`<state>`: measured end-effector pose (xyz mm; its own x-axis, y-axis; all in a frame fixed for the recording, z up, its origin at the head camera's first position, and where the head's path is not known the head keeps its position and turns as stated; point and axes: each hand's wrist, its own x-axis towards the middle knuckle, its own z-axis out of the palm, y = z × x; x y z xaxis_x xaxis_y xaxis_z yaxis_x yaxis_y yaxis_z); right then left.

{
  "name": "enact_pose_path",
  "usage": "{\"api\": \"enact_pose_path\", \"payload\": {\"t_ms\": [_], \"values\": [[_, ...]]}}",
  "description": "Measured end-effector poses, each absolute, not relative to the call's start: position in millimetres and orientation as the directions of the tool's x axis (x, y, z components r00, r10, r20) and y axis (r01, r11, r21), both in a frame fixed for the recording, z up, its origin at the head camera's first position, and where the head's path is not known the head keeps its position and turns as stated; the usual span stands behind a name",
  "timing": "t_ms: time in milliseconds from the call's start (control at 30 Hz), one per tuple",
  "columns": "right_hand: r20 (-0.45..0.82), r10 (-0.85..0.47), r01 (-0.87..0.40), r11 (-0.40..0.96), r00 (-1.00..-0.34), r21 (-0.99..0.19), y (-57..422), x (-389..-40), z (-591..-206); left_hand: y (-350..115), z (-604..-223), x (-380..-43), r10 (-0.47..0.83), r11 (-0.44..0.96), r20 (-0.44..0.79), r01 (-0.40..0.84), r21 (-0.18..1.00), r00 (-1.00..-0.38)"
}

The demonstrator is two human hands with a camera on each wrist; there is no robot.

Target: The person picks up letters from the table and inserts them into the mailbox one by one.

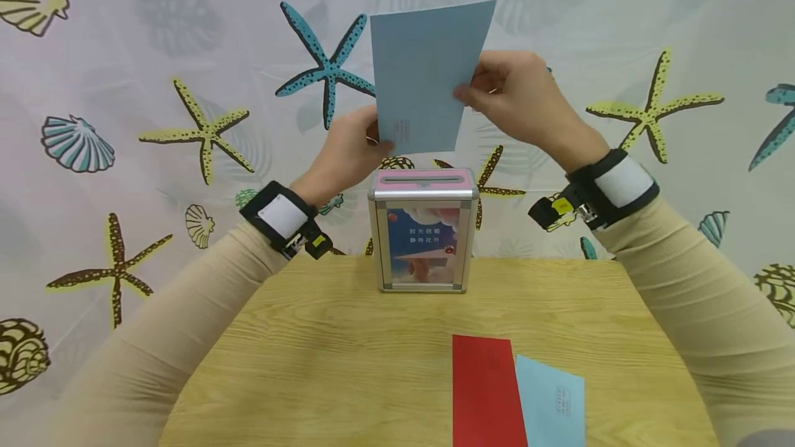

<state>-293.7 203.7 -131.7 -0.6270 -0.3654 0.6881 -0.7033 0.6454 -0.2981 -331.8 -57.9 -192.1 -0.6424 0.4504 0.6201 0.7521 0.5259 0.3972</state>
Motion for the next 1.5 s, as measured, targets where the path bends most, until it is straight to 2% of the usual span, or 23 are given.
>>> {"api": "enact_pose_path", "payload": {"t_ms": [133, 533, 767, 1067, 1500], "values": [[0.704, -0.346, -0.701, 0.647, -0.621, -0.301, 205, -298, -122, -56, -188, -345, 0.437, 0.554, 0.606, 0.729, 0.401, -0.665], [0.623, -0.355, -0.684, 0.592, -0.697, -0.427, 200, -317, -129, -53, -214, -383, 0.447, 0.560, 0.565, 0.710, 0.428, -0.693], [0.591, -0.363, -0.655, 0.637, -0.720, -0.407, 200, -328, -141, -48, -222, -396, 0.459, 0.565, 0.530, 0.694, 0.445, -0.713], [0.561, -0.395, -0.643, 0.679, -0.727, -0.356, 201, -342, -155, -43, -235, -405, 0.427, 0.614, 0.450, 0.617, 0.493, -0.785], [0.523, -0.380, -0.597, 0.723, -0.763, -0.347, 208, -349, -164, -35, -250, -413, 0.434, 0.627, 0.423, 0.603, 0.493, -0.796]]}}
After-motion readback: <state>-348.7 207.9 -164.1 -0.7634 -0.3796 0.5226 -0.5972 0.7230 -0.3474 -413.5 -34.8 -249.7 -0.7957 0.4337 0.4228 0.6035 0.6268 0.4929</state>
